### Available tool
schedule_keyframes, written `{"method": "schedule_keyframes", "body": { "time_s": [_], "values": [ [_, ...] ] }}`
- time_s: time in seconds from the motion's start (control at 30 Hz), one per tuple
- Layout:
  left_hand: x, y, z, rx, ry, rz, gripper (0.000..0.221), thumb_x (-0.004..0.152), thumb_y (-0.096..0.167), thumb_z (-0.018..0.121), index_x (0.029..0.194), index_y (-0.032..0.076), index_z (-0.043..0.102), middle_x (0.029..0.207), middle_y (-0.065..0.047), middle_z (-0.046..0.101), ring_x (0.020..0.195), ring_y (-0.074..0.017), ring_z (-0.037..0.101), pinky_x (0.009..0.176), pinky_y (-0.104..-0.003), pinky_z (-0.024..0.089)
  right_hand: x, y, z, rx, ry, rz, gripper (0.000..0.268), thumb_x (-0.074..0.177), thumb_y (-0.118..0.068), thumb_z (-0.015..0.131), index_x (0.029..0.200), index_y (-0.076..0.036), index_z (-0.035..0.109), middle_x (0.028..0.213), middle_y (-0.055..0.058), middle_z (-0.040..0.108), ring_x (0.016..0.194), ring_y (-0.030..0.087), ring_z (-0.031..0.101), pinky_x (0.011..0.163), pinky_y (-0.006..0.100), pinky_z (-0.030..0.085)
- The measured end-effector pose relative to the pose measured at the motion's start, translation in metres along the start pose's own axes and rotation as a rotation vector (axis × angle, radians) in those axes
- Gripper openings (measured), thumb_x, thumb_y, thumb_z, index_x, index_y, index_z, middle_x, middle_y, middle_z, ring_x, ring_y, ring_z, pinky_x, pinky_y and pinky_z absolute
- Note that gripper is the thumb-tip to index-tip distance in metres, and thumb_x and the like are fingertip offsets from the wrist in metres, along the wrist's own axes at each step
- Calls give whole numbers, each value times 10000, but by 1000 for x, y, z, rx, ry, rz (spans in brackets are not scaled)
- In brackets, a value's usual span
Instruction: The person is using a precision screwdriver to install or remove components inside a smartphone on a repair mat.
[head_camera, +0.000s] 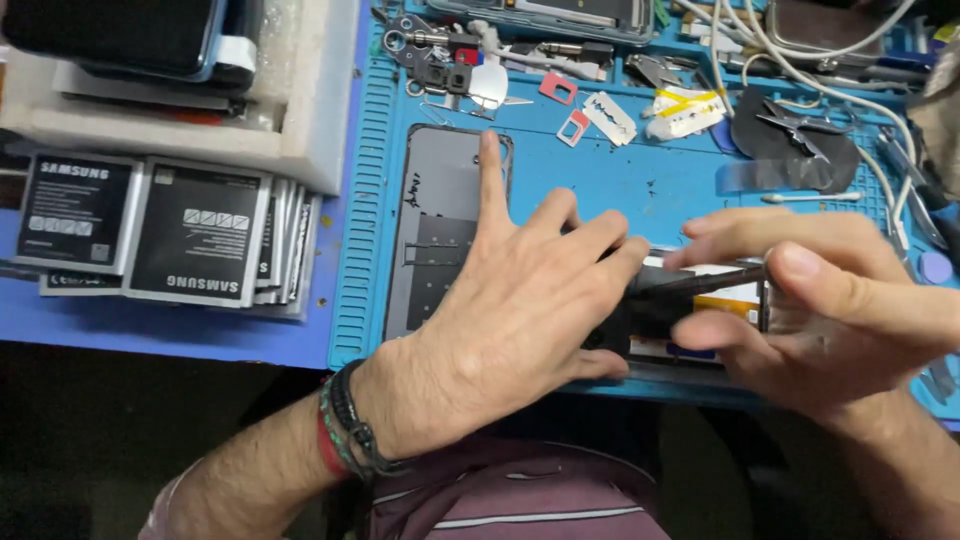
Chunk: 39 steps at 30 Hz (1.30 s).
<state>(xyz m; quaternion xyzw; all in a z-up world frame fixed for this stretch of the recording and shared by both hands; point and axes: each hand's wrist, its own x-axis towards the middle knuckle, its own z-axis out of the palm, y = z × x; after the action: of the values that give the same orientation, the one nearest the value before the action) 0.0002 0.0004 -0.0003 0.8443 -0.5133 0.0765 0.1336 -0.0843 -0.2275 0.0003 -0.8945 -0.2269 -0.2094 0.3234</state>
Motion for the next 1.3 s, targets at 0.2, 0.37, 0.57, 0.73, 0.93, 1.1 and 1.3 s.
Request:
{"method": "schedule_keyframes", "body": {
  "time_s": [0.2,0.37,0.57,0.73,0.93,1.1,1.3],
  "values": [
    [0,1,-1,3,7,-10,925,604,860,875,1191,164,713,966,51,654,972,-280,599,1138,-934,255,-15,1,2,48,-69,204,152,882,-111,732,959,19,712,968,121,769,1010,334,805,959,411,666],
    [-1,1,-1,29,2,3,787,628,871,828,1130,266,811,993,59,616,988,-282,577,1144,-933,274,-1,-4,5,152,-25,-174,811,1063,-13,696,1703,-247,255,1264,312,687,1129,326,836,1093,434,744],
    [0,1,-3,-3,24,-4,876,598,815,910,1139,156,708,950,56,642,945,-275,590,1135,-929,283,-24,8,-5,-18,-168,78,745,856,-169,908,1375,-332,399,1009,107,811,741,172,743,1001,392,655],
    [-2,0,-3,-24,35,-7,897,597,810,914,1164,148,703,966,49,633,954,-281,588,1145,-921,278,-6,-5,2,35,-60,-113,865,1080,37,646,1711,-328,180,1080,207,743,927,269,797,1070,559,668],
    [-5,-1,4,-4,32,-12,815,682,826,850,1208,207,791,1040,53,603,1019,-323,559,1169,-908,237,21,-23,0,356,-223,557,919,1082,-607,246,938,178,702,1121,324,768,1218,411,796,1167,442,608],
    [-9,-1,8,-35,93,-19,790,733,761,930,1144,111,749,1038,35,600,1019,-311,555,1180,-893,251,-40,9,-1,-18,-95,180,354,927,-151,823,1126,57,618,1063,148,742,1188,381,687,1094,439,573],
    [-7,-1,8,-39,89,-29,814,686,761,922,1170,125,769,1058,42,607,1055,-313,563,1175,-863,278,-56,16,-4,17,-105,240,248,1064,-196,610,1150,36,596,1145,183,721,1274,446,661,1200,507,555]
  ]
}}
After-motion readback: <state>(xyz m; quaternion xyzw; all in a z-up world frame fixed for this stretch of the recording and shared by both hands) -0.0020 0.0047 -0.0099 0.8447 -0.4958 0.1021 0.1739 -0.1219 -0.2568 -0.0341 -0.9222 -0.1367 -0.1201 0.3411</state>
